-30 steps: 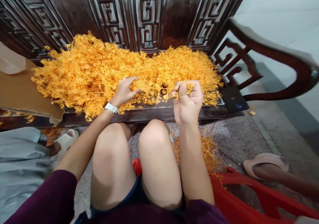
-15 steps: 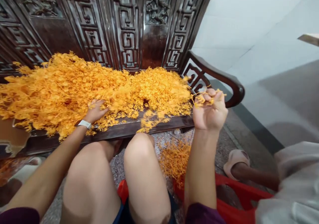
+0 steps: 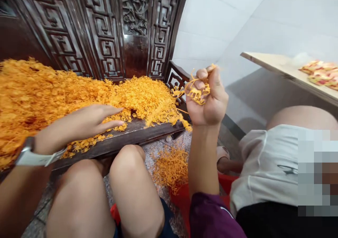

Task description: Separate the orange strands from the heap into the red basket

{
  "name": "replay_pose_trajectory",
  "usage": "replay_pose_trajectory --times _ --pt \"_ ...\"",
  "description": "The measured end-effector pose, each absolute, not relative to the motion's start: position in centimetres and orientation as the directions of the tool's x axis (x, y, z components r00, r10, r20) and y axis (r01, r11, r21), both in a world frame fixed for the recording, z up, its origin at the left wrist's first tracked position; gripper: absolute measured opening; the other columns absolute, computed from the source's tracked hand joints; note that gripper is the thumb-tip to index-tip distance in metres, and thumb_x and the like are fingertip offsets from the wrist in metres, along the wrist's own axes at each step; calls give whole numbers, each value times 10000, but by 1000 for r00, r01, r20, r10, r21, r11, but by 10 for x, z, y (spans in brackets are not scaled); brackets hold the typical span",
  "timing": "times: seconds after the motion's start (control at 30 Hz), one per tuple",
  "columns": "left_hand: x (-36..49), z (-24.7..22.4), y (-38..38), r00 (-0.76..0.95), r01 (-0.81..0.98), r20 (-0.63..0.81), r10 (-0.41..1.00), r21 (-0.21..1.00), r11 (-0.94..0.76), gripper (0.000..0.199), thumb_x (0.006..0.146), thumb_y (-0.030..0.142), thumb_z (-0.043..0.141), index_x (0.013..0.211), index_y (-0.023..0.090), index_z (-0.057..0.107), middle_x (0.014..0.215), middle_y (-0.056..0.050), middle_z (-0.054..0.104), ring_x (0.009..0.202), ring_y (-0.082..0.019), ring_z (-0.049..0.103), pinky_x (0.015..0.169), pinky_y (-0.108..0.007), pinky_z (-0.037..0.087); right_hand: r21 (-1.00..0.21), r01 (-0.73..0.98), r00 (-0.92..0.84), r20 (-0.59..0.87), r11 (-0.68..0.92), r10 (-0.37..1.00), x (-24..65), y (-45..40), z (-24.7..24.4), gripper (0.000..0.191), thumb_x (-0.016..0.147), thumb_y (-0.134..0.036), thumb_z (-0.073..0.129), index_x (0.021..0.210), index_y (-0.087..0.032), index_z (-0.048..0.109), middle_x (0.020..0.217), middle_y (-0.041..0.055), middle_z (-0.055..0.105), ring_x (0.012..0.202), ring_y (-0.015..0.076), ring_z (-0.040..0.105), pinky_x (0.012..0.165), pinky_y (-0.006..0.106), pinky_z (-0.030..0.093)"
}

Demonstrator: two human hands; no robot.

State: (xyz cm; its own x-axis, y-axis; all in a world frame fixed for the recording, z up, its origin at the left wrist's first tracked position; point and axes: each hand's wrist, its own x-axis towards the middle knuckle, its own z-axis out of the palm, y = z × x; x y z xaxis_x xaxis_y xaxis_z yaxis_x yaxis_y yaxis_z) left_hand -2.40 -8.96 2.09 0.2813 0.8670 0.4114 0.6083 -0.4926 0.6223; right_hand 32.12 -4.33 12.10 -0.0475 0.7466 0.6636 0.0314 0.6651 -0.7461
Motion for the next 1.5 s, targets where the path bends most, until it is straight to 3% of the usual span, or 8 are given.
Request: replay_pose_trajectory --times 0.07,0.17,0.3,0.43,0.8,1.27,1.4,1.5 --pt "17 48 -88 450 545 415 791 574 -611 506 946 680 634 1180 264 803 1188 -137 810 1127 -344 749 1005 -485 558 -741 -32 -62 672 671 738 300 -47 126 331 975 -668 624 1016 -342 666 1037 68 592 844 233 600 732 420 531" --pt "66 56 -73 409 396 445 797 700 -594 762 897 731 684 1439 196 652 1491 -195 669 1341 -366 657 1128 -526 520 -753 -163 -13 648 638 761 266 -54 121 291 949 -612 707 1010 -330 662 1091 40 614 788 177 596 726 365 535" --pt "87 35 -56 352 104 481 803 832 -545 549 963 603 683 1368 232 661 1432 -155 700 1272 -290 687 1087 -478 564 -799 -101 74 588 592 806 230 -60 87 390 970 -682 642 1064 -304 655 1031 45 627 809 174 635 645 306 519" --pt "73 25 -63 75 417 565 822 731 -541 392 897 451 803 1235 270 717 1533 -126 596 1481 -352 481 1237 -600 381 -875 -204 161 412 439 897 210 -59 43 394 942 -666 695 1037 -286 653 950 23 626 672 126 571 518 257 427" --pt "45 15 -61 327 43 348 878 923 -382 501 1014 681 532 985 227 742 732 -30 639 683 -176 619 682 -342 528 -878 -421 114 196 226 974 202 -53 -2 451 846 -593 836 986 -279 544 850 -25 548 619 100 514 536 238 461" --pt "40 5 -44 -7 271 499 866 835 -479 454 992 592 654 739 222 583 696 8 524 680 -145 490 648 -307 414 -826 -532 72 179 190 981 191 -53 -24 425 804 -537 898 929 -234 626 751 -43 546 578 92 468 534 243 424" --pt "28 -7 -31 -209 237 496 843 862 -449 360 983 530 678 784 236 614 744 2 576 733 -155 554 694 -311 446 -904 -383 -341 329 189 881 189 -68 -15 276 907 -413 826 856 -206 651 729 -30 584 606 101 496 562 245 412" --pt "16 -19 -19 -388 131 399 831 916 -379 347 987 516 644 780 250 560 735 12 544 698 -141 544 662 -296 427 -922 -291 -830 375 254 413 189 -84 -4 155 980 -253 724 853 -166 703 789 6 676 733 123 609 703 261 488"
